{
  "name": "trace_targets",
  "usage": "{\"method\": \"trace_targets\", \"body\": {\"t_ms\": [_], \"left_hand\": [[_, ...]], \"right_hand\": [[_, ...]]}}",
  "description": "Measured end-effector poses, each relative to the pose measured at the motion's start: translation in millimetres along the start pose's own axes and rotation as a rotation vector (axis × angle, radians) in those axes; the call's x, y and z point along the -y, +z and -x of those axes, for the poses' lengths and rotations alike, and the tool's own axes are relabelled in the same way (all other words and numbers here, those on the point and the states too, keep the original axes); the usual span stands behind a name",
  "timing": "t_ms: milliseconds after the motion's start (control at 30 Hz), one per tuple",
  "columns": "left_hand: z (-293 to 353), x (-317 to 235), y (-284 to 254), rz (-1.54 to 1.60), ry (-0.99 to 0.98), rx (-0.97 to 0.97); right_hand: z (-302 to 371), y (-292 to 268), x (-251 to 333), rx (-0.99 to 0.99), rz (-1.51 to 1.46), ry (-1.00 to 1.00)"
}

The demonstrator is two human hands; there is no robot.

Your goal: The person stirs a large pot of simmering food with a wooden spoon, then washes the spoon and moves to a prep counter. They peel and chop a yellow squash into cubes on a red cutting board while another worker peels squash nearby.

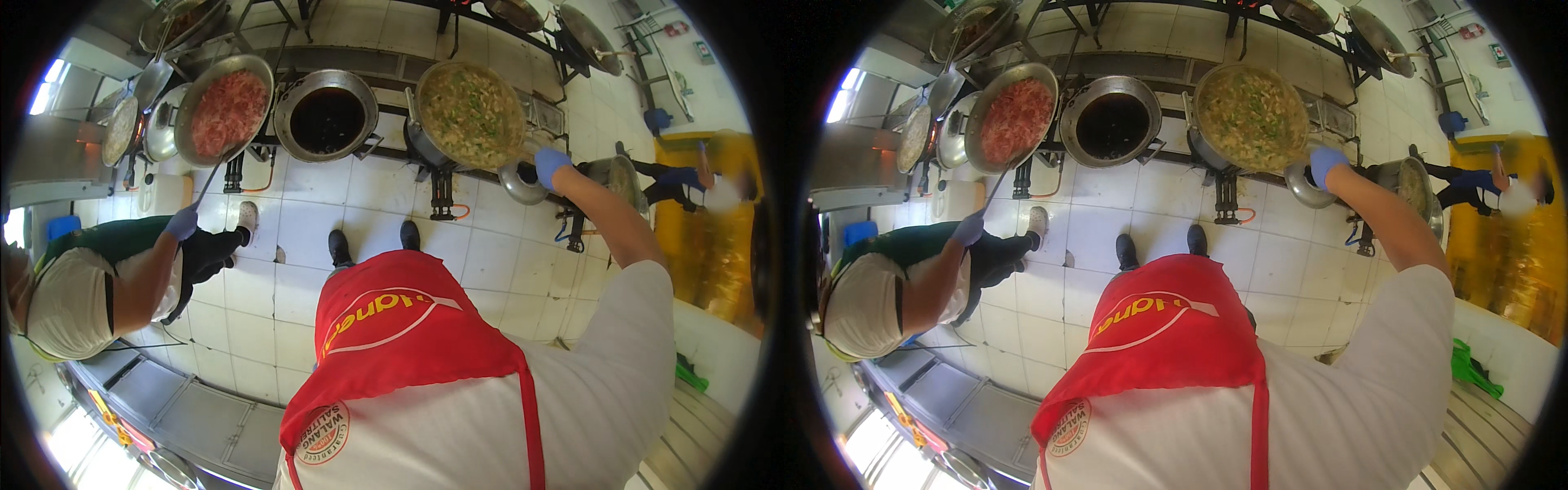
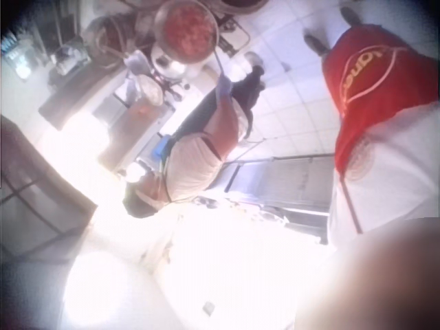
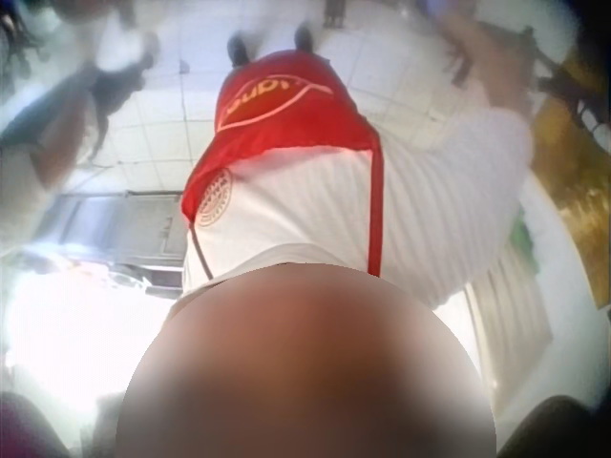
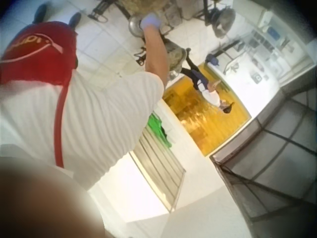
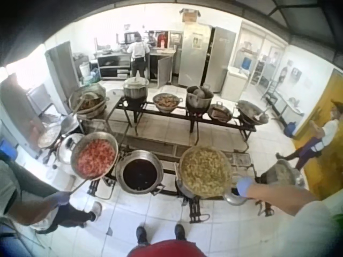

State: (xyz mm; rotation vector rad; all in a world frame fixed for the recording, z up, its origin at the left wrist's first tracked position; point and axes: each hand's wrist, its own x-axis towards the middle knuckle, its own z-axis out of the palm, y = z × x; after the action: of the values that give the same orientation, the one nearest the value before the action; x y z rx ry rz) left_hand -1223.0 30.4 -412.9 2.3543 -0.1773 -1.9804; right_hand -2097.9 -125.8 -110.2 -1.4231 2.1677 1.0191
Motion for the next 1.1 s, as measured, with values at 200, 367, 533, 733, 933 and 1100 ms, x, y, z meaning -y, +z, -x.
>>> {"method": "trace_targets", "body": {"t_ms": [200,367,533,733,933,1100], "left_hand": [[5.8,-21.1,21.4,-0.031,0.042,0.0],[33.1,-54.6,47.4,-0.059,0.056,0.016],[0.0,-67.2,31.6,-0.017,0.121,0.016],[-2.5,-71.4,8.0,0.021,0.142,-0.007],[0.6,-34.5,8.4,0.052,0.112,-0.016],[-6.3,-3.5,9.6,0.084,0.04,0.016]], "right_hand": [[37.1,-7.2,15.7,0.022,-0.112,-0.16],[10.5,50.2,28.5,0.06,-0.208,-0.099],[-0.7,29.9,52.3,-0.096,-0.175,-0.067],[-39.0,13.5,46.4,-0.154,0.007,0.004],[-53.2,-11.9,30.3,-0.113,-0.081,0.13],[-94.2,14.2,10.1,-0.143,-0.002,0.195]]}}
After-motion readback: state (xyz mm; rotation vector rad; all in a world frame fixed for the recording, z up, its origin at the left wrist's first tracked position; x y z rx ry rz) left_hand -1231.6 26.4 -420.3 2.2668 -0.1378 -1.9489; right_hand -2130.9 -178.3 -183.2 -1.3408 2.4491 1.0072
